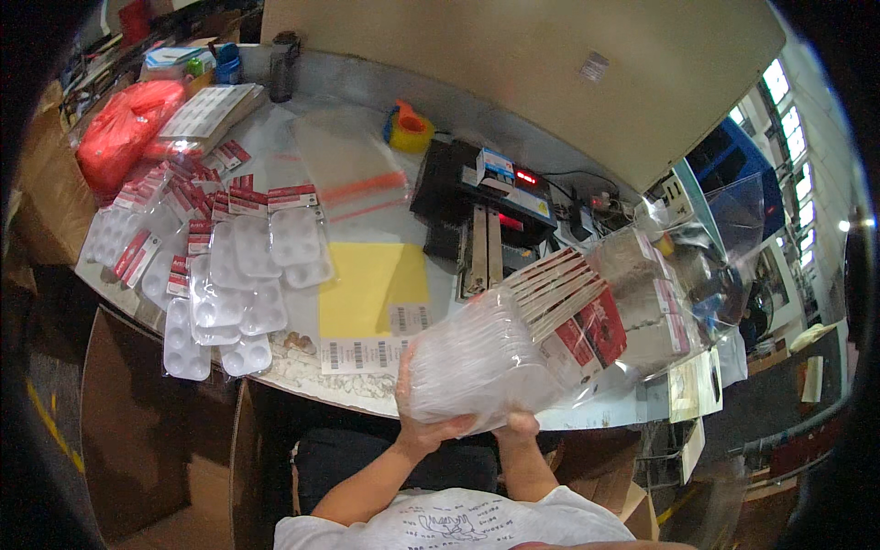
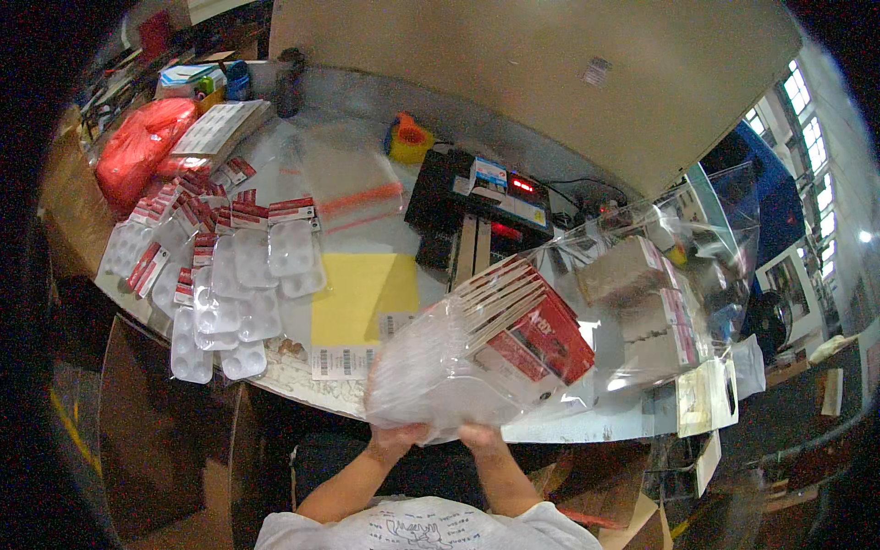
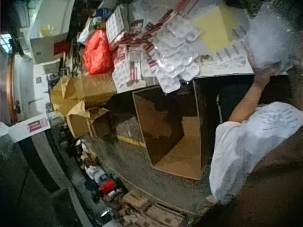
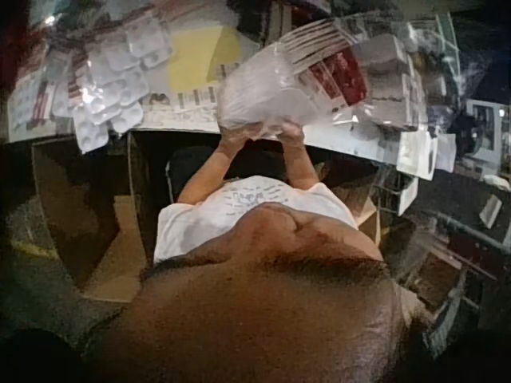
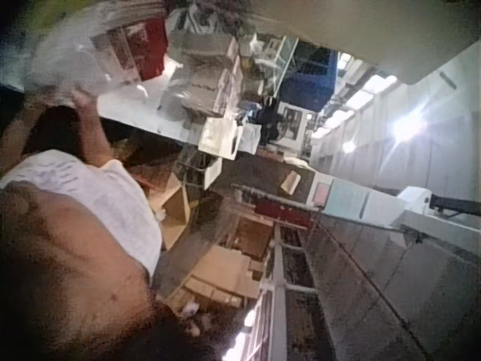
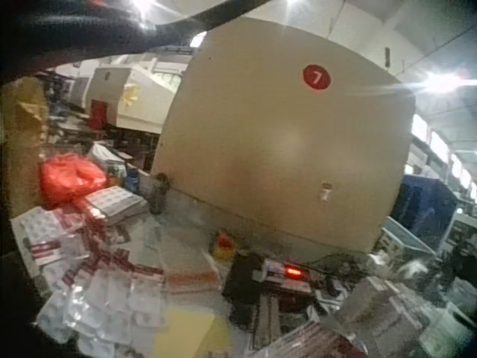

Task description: The person repeatedly picks white plastic mixing palettes and red Artix header cards, inserts the palettes into clear plastic sleeves, and seals them using a heat-sealing machine. The sealed units are stacked on the table and later bundled into a larger clear bag.

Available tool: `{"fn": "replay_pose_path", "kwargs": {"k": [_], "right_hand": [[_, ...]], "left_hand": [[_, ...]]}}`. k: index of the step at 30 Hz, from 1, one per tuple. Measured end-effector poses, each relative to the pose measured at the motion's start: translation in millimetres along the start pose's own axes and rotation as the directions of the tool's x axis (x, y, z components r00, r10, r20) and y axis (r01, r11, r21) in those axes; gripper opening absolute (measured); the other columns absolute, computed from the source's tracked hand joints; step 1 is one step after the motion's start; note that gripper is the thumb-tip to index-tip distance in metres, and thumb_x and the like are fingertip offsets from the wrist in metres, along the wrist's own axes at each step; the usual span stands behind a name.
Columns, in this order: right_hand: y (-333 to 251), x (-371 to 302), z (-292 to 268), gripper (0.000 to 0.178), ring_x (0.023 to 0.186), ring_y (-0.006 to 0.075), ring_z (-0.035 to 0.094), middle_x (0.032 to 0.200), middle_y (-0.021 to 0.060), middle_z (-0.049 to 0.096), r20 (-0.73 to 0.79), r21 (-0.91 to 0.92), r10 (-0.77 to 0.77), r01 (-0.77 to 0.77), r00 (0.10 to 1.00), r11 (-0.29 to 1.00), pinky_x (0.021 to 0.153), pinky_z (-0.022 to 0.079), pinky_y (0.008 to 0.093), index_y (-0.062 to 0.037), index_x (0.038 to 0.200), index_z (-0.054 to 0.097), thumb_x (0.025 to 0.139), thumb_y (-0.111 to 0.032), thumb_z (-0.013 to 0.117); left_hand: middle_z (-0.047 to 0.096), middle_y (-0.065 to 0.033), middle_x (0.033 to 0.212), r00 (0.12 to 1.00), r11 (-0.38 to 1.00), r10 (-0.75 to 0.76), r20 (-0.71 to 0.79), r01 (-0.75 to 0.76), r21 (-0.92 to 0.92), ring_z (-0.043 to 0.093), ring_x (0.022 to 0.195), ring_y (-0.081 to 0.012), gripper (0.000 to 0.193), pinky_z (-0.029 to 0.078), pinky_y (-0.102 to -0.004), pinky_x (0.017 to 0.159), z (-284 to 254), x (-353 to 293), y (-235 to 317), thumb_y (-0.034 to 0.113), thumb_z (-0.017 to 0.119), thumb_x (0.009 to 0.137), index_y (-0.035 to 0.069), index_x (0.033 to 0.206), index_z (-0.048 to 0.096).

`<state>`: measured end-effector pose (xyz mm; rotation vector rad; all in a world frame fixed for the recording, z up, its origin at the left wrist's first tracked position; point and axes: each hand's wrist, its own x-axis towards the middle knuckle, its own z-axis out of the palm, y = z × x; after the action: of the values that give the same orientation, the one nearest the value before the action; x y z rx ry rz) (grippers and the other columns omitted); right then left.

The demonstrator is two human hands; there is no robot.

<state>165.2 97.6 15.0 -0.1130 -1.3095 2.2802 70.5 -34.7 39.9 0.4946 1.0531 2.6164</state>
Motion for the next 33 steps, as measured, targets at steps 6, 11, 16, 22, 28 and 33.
{"fn": "replay_pose_path", "kwargs": {"k": [6, 11, 16, 22, 28, 33], "right_hand": [[2.0, 19.2, -29.1, 0.084, 0.112, 0.0333, 0.052, 0.124, 0.0187, 0.05, 0.022, 0.184, -0.185, 0.178, 0.983, 0.967, 0.093, 0.046, 0.0448, 0.0008, 0.128, 0.041, 0.061, -0.036, 0.077], [22.3, 28.4, 8.1, 0.082, 0.11, 0.0326, 0.051, 0.121, 0.0163, 0.049, -0.037, 0.136, -0.026, 0.031, 0.999, 0.99, 0.094, 0.044, 0.0444, -0.0017, 0.129, 0.039, 0.06, -0.031, 0.069], [5.8, 28.4, 40.9, 0.088, 0.115, 0.0276, 0.047, 0.126, 0.0126, 0.046, -0.082, -0.042, 0.124, -0.127, 0.989, 0.991, 0.096, 0.042, 0.0441, -0.004, 0.132, 0.037, 0.058, -0.034, 0.075], [-3.3, 37.1, 52.7, 0.061, 0.101, 0.0298, 0.057, 0.111, 0.0139, 0.056, -0.175, 0.208, 0.039, -0.002, 0.984, 0.978, 0.088, 0.048, 0.044, -0.0013, 0.121, 0.048, 0.07, -0.029, 0.069], [16.1, 22.6, 62.7, 0.083, 0.113, 0.029, 0.048, 0.124, 0.0121, 0.046, -0.117, -0.137, 0.282, -0.297, 0.952, 0.945, 0.092, 0.045, 0.0429, -0.0054, 0.133, 0.034, 0.065, -0.031, 0.074], [4.2, 27.5, 54.3, 0.085, 0.111, 0.0289, 0.051, 0.124, 0.0123, 0.049, -0.17, 0.219, 0.143, -0.104, 0.975, 0.97, 0.093, 0.045, 0.0429, -0.0073, 0.135, 0.033, 0.067, -0.037, 0.074]], "left_hand": [[0.046, -0.0115, 0.121, 0.998, 0.998, 0.027, -0.05, -0.03, -0.06, 0.047, 0.114, -0.0224, 0.104, 0.038, -0.0356, 0.099, 4.2, 4.6, 4.0, 0.024, 0.088, 0.052, 0.0, 0.134, 0.028], [0.045, -0.0118, 0.12, 0.992, 0.996, 0.075, -0.099, -0.08, -0.047, 0.047, 0.112, -0.0231, 0.104, 0.038, -0.0353, 0.098, 9.2, 2.9, 1.6, 0.025, 0.088, 0.052, -0.001, 0.132, 0.028], [0.044, -0.0125, 0.12, 0.989, 0.997, 0.071, -0.133, -0.071, 0.008, 0.047, 0.112, -0.0241, 0.103, 0.039, -0.0368, 0.097, -3.9, 6.3, 2.4, 0.028, 0.086, 0.053, -0.001, 0.132, 0.028], [0.044, -0.0133, 0.121, 0.981, 0.975, 0.153, -0.12, -0.131, 0.177, 0.047, 0.112, -0.0243, 0.101, 0.039, -0.0374, 0.096, -5.4, 6.3, -1.5, 0.027, 0.085, 0.054, -0.001, 0.132, 0.027], [0.043, -0.0131, 0.122, 0.981, 0.994, 0.009, -0.195, -0.029, -0.103, 0.046, 0.113, -0.0238, 0.102, 0.038, -0.0378, 0.098, -12.1, 5.6, -0.4, 0.029, 0.085, 0.055, -0.001, 0.133, 0.026], [0.043, -0.0135, 0.124, 0.977, 0.99, 0.137, -0.164, -0.128, 0.064, 0.045, 0.116, -0.0252, 0.104, 0.038, -0.0376, 0.099, -11.2, 3.2, -8.4, 0.036, 0.084, 0.056, -0.001, 0.134, 0.026]]}}
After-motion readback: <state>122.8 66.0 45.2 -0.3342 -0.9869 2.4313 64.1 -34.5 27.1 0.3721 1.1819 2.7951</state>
